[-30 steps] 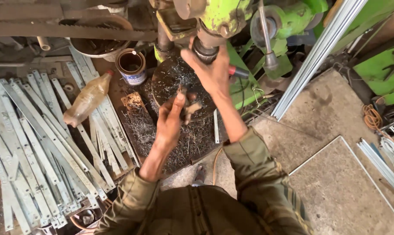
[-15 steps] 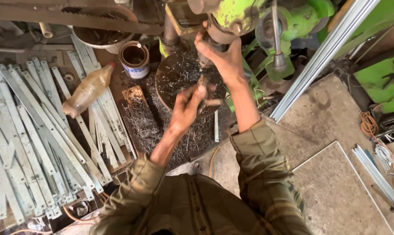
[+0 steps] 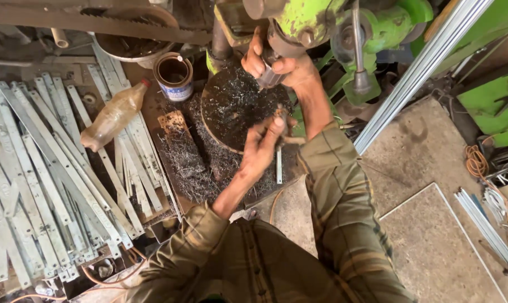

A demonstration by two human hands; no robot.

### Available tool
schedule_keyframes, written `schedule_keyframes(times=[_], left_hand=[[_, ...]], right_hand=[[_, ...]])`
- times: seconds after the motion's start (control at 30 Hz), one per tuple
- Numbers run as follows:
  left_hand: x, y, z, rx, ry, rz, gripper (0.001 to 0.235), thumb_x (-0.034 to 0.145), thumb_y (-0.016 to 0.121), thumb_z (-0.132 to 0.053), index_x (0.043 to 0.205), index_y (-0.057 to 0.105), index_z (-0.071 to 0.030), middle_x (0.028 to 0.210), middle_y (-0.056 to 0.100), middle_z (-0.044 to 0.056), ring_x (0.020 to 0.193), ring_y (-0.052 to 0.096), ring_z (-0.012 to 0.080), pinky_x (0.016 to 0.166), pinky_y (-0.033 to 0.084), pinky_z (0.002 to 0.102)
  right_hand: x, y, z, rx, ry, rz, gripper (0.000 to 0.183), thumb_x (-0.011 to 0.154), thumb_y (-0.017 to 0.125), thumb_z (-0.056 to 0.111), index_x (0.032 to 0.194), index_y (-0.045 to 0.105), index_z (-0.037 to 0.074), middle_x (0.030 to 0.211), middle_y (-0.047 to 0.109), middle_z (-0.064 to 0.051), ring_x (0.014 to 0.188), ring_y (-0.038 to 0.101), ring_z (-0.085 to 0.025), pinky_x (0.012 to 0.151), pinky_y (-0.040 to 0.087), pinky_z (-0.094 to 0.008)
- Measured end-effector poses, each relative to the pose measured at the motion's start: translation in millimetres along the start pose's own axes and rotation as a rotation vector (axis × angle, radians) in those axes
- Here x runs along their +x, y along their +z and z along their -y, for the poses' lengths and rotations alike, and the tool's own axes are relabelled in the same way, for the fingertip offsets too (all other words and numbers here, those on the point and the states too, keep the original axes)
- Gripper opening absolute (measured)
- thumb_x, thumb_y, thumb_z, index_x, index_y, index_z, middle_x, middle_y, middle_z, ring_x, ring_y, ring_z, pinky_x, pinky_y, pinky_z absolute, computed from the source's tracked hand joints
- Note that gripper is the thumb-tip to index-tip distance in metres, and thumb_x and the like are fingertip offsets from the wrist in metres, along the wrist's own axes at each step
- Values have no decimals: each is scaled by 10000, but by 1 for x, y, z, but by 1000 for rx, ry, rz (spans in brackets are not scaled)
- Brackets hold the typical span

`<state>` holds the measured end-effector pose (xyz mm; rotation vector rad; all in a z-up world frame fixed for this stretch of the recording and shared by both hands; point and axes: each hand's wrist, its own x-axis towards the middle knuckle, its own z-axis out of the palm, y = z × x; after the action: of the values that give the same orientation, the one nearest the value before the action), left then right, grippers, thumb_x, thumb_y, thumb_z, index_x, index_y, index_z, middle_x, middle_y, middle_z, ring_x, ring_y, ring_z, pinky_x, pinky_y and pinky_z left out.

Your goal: Use a drill press to create holes in metal components on a fabrication floor.

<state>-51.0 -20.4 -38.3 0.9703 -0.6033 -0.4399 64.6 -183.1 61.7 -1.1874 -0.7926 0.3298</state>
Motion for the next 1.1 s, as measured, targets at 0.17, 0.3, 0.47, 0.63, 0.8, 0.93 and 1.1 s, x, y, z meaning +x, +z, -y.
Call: schedule_keyframes(times=[0.17,0.3,0.47,0.63,0.8,0.93,1.1], left_hand=[[25,-8,9,-105,70,-124,524,1086,520,-482,1100,710,6,893,658,-15,787,667,108,571,421,228],[30,-8,12,-130,124,-159,534,1116,523,-484,1133,725,9,804,607,-8,686,556,69,598,429,233],[34,2,9,-309,124,-190,501,1081,528,-496,1115,670,-16,820,606,2,769,624,119,620,441,257],[38,6,2,-678,100,-138,421,1089,597,-467,1076,644,-49,847,589,4,780,552,123,699,461,284],[38,-3,-7,-763,-56,-163,346,1000,676,-427,1024,639,-84,929,635,12,845,583,142,754,509,312],[39,2,-13,-852,-92,-127,366,979,703,-440,1030,656,-81,914,650,21,847,622,160,784,559,306],[33,-8,-27,-818,-177,-171,401,967,721,-431,1097,705,-52,942,678,25,813,623,132,721,553,261]], right_hand=[[-3,25,12,-48,5,-139,543,820,855,295,1237,584,76,912,649,-82,872,638,-212,971,494,-376],[-19,35,11,-59,29,-189,574,844,853,327,1269,561,77,1022,666,-101,1015,651,-234,1058,524,-432],[-68,56,7,-631,44,-690,846,950,706,652,1460,505,8,1380,620,-117,1256,608,-223,1045,508,-396],[-176,49,-78,-944,75,-1122,451,1010,702,429,1206,654,25,1053,698,-96,930,666,-179,839,556,-325],[-305,9,-248,-1018,861,-974,466,993,739,462,1088,646,16,836,627,-87,734,564,-163,669,524,-261],[-332,9,-306,-1201,1246,-895,723,915,720,555,1418,473,98,1037,727,-120,942,700,-301,821,548,-419],[-320,8,-308,-1369,1012,-868,681,855,789,455,1359,541,70,1235,673,-210,1113,660,-407,955,535,-481]])
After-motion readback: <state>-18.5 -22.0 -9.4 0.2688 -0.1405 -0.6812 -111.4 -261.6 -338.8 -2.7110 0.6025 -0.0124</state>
